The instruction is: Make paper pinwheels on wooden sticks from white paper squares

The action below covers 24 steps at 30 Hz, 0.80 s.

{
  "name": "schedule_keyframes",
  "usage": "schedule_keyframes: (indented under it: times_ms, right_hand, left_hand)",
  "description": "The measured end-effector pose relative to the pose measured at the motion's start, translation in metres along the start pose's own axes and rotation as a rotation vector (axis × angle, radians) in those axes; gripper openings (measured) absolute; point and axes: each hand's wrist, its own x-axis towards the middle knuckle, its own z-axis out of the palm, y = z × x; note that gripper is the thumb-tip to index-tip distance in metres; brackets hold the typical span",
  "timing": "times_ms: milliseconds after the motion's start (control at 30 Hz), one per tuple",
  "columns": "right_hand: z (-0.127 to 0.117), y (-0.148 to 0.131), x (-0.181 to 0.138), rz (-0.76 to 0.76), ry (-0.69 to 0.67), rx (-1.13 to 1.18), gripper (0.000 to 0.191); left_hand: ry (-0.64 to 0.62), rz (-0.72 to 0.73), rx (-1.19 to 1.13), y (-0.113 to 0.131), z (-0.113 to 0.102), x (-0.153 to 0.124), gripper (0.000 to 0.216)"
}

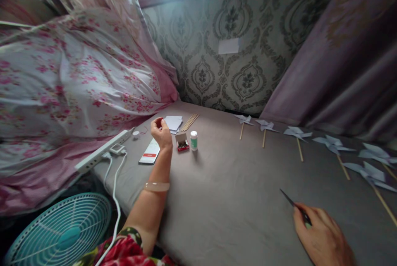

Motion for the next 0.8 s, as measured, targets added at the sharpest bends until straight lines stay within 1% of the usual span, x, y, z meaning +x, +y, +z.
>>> schedule_keyframes:
  times_ms: [33,67,100,133,200,267,400,533,667,800]
  right_hand:
    - [0.0,-0.001,0.0,-0.001,0.003,0.002,0.036]
    - [-0.001,-0.003,0.0,0.002,0.005,0.001,0.036]
    - [-0.001,-0.004,0.0,0.005,0.005,-0.003,0.036]
    - [-0.002,-0.006,0.001,0.009,0.006,-0.008,0.037]
    - [-0.004,-0.009,0.002,0.02,0.012,-0.019,0.038]
    - [-0.006,-0.011,0.003,0.027,0.018,-0.024,0.038]
    - [-0.008,-0.013,0.003,0.017,0.026,-0.013,0.038]
    - [-0.008,-0.015,0.002,0.03,0.023,-0.002,0.036]
    - [-0.008,-0.017,0.002,0.037,0.02,0.011,0.033]
    - [-0.009,-0.019,0.003,0.074,0.028,0.032,0.033]
  left_hand:
    - [-0.105,0.021,0.123,-0.003,0.002,0.01,0.022]
    - [-0.251,0.052,0.266,-0.008,0.003,0.022,0.025]
    - [-0.434,0.1,0.408,-0.013,0.004,0.034,0.029]
    - [-0.523,0.118,0.445,-0.018,0.004,0.045,0.028]
    - [-0.642,0.132,0.493,-0.03,0.004,0.063,0.024]
    - [-0.752,0.149,0.547,-0.041,0.005,0.074,0.023]
    - [-0.936,0.194,0.631,-0.056,0.011,0.08,0.026]
    - [-1.078,0.24,0.686,-0.065,0.021,0.086,0.036]
    - [-1.159,0.263,0.75,-0.073,0.031,0.093,0.045]
    - [-1.21,0.275,0.809,-0.081,0.036,0.097,0.044]
